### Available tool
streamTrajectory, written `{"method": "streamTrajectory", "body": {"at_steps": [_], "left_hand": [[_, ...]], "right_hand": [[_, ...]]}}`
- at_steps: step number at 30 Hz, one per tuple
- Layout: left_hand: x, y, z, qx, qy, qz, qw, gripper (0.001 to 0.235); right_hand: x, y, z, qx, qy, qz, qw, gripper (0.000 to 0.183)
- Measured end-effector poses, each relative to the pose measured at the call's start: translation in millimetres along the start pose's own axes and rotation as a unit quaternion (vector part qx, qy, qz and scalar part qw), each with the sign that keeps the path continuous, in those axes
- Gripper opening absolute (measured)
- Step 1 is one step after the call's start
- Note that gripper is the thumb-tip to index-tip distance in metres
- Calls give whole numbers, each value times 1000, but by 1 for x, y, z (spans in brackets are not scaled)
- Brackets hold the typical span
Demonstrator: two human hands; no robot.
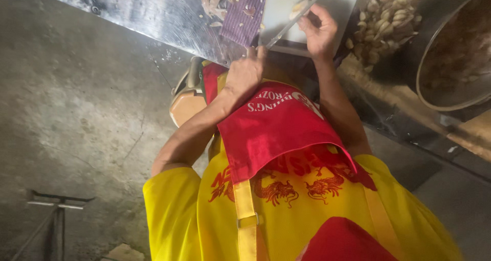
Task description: The person peels garlic cloves by hand and using a knife on a cutting board, placing the peeled cloves into a metal container.
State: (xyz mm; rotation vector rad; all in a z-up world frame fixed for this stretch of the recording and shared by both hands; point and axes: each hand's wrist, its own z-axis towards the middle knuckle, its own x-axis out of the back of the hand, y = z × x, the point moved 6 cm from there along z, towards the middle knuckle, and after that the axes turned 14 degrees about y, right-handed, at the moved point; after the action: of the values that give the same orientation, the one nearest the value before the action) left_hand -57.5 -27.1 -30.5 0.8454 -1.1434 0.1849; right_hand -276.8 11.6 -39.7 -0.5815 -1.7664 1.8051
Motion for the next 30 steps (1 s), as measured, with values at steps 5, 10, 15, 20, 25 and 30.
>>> {"method": "streamTrajectory", "body": {"at_steps": [5,10,15,20,25,30], "left_hand": [[10,4,8,22,-52,-28,998,29],[7,8,15,43,-64,-23,997,26],[-1,8,25,54,-84,0,995,26],[-9,11,39,49,-96,41,993,26],[-16,14,55,50,-85,67,993,19],[-21,17,56,60,-72,63,994,15]], "right_hand": [[6,14,3,-14,15,-38,999,28],[2,5,4,-9,5,-53,999,27],[-2,-5,8,-29,13,-61,998,27],[-6,-15,12,20,-14,-103,994,27],[-4,-14,15,-17,-5,-134,991,28],[4,-10,20,-51,10,-143,988,29]]}}
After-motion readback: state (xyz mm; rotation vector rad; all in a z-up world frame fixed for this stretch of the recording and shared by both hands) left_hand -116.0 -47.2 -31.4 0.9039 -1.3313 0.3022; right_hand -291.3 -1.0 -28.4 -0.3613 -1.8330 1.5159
